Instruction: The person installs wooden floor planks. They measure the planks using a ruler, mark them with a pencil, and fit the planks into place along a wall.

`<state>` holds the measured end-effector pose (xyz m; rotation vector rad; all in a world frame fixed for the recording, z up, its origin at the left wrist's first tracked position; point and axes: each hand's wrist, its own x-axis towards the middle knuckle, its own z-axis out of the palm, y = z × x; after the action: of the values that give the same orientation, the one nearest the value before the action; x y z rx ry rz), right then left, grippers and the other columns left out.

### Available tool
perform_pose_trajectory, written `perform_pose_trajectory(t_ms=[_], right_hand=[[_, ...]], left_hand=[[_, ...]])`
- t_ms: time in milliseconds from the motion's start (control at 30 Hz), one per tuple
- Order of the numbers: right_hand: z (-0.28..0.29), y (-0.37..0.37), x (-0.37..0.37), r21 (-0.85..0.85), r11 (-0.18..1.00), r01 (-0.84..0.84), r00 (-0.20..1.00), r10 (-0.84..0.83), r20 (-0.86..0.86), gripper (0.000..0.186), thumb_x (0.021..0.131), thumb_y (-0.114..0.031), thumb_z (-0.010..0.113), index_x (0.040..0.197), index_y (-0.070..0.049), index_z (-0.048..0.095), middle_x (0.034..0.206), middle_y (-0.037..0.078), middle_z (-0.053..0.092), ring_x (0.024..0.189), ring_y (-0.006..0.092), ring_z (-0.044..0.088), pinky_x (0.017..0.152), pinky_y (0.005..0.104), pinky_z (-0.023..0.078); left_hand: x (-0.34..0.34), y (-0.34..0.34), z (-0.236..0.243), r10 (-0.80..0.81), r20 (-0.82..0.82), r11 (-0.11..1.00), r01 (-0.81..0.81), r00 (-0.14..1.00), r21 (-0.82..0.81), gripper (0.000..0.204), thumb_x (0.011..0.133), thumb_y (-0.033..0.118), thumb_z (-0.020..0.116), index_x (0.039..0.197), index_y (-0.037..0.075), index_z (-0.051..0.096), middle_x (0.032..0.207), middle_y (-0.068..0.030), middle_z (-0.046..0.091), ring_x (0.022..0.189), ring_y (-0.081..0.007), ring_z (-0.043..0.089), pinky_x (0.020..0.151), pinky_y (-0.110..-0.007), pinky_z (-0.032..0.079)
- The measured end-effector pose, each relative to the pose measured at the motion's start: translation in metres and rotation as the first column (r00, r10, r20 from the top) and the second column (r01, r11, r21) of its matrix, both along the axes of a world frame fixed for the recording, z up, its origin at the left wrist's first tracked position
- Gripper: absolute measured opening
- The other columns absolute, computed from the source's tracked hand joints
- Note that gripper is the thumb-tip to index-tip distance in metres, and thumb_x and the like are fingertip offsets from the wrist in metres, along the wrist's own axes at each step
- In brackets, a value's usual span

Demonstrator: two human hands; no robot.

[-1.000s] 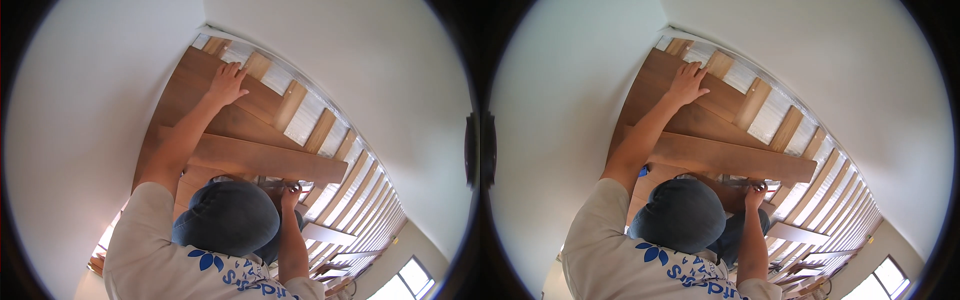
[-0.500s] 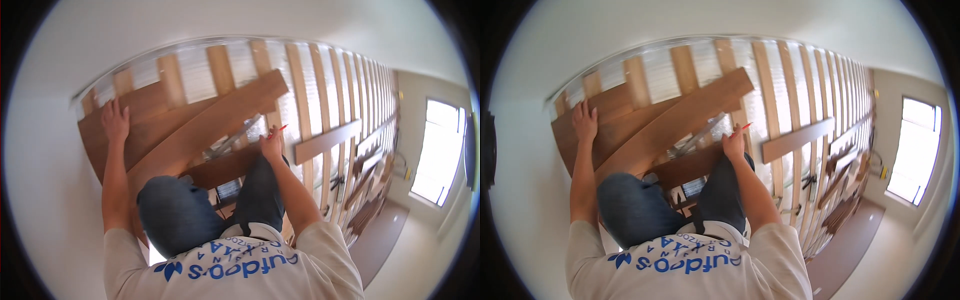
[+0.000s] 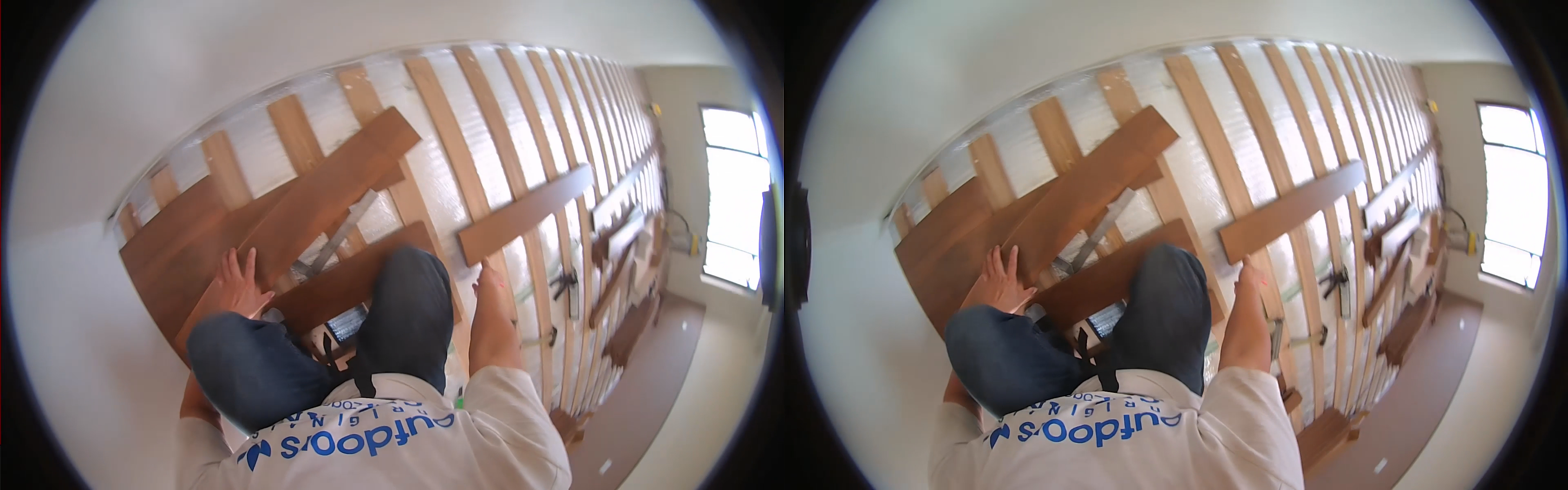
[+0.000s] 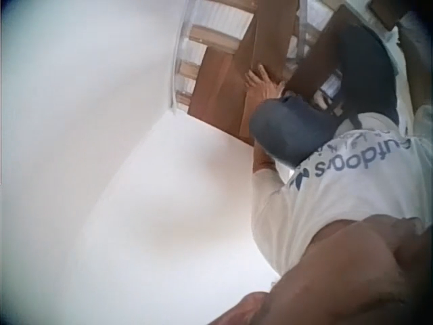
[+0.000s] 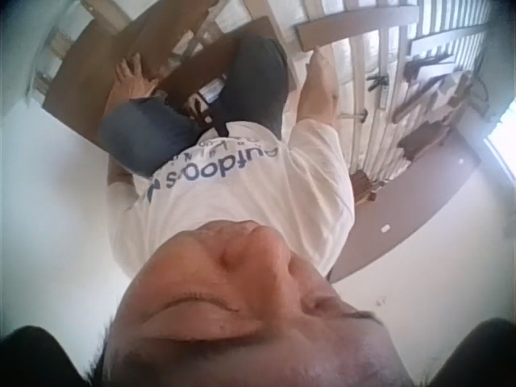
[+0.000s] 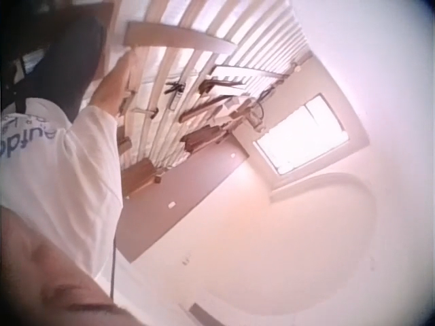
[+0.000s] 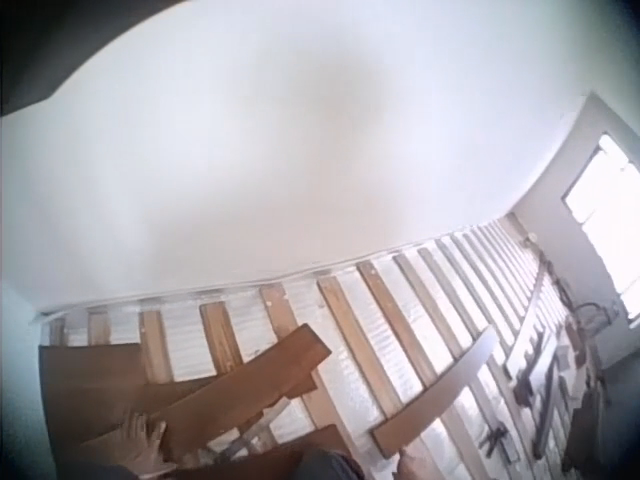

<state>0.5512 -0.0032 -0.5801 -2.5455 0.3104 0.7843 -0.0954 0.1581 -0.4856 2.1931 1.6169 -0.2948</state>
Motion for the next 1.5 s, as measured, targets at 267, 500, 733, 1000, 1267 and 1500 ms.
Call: perform_pose_trajectory(t_ms=[267,500,733,1000,1267,1500], right_hand=[[-0.023,-0.004,0.055,0.249,0.968,0.024,0.965,-0.088,0.247,0.084,0.085,-0.052,0.092,0.128,0.013,0.06,0.11,0.019,0.073,0.09,0.03,0.071,0.073,0.0434,0.061],[0.028,-0.001,0.041,0.741,0.637,0.214,0.972,-0.061,-0.228,0.052,0.11,-0.04,0.066,0.149,-0.006,0.057,0.147,0.008,0.065,0.129,0.0247,0.065,0.102,0.0352,0.057],[0.135,0.045,0.018,0.822,0.504,0.267,0.96,-0.065,-0.272,0.019,0.11,-0.032,0.069,0.104,-0.014,0.072,0.082,-0.009,0.066,0.067,0.0081,0.053,0.062,0.0287,0.042],[0.185,0.143,-0.154,0.83,0.528,0.182,0.951,0.119,-0.285,0.016,0.108,-0.027,0.071,0.108,-0.011,0.073,0.092,0.0,0.073,0.079,0.0134,0.064,0.07,0.0312,0.051],[0.176,0.155,-0.281,0.716,0.689,0.117,0.81,0.351,-0.47,0.024,0.106,-0.015,0.072,0.127,-0.007,0.063,0.112,0.003,0.072,0.093,0.016,0.068,0.078,0.0327,0.057],[0.181,0.152,-0.116,-0.032,-0.014,-0.999,-0.026,0.903,0.428,0.08,0.088,-0.018,0.09,0.153,0.0,0.048,0.145,0.022,0.061,0.128,0.0366,0.06,0.107,0.0504,0.05]], left_hand=[[0.019,0.028,0.025,0.059,0.287,0.984,-0.007,0.956,-0.178,0.104,0.072,0.043,0.096,0.162,0.024,0.048,0.168,-0.0281,0.031,0.155,-0.0499,0.028,0.127,-0.061,0.027],[0.018,-0.015,0.008,0.005,0.38,0.979,0.073,0.925,-0.193,0.098,0.07,0.043,0.094,0.158,0.028,0.054,0.169,-0.022,0.03,0.153,-0.0477,0.032,0.126,-0.059,0.029],[0.02,-0.038,-0.037,-0.193,0.315,0.978,0.207,0.929,-0.011,0.097,0.073,0.049,0.095,0.158,0.03,0.053,0.166,-0.0256,0.032,0.154,-0.049,0.031,0.126,-0.062,0.026],[0.082,0.05,0.015,0.147,0.694,0.937,0.125,0.705,-0.326,0.082,0.096,0.05,0.079,0.16,0.008,0.049,0.159,-0.0225,0.048,0.151,-0.038,0.043,0.126,-0.049,0.034],[0.202,0.12,0.034,0.706,0.694,0.651,0.255,0.141,-0.715,0.058,0.105,0.04,0.073,0.146,0.001,0.061,0.14,-0.0135,0.07,0.127,-0.0236,0.064,0.111,-0.038,0.05],[0.17,0.137,-0.003,0.65,0.741,0.748,0.031,0.171,-0.663,0.047,0.106,0.04,0.071,0.129,-0.002,0.072,0.117,-0.0102,0.077,0.112,-0.0195,0.068,0.099,-0.037,0.053]])
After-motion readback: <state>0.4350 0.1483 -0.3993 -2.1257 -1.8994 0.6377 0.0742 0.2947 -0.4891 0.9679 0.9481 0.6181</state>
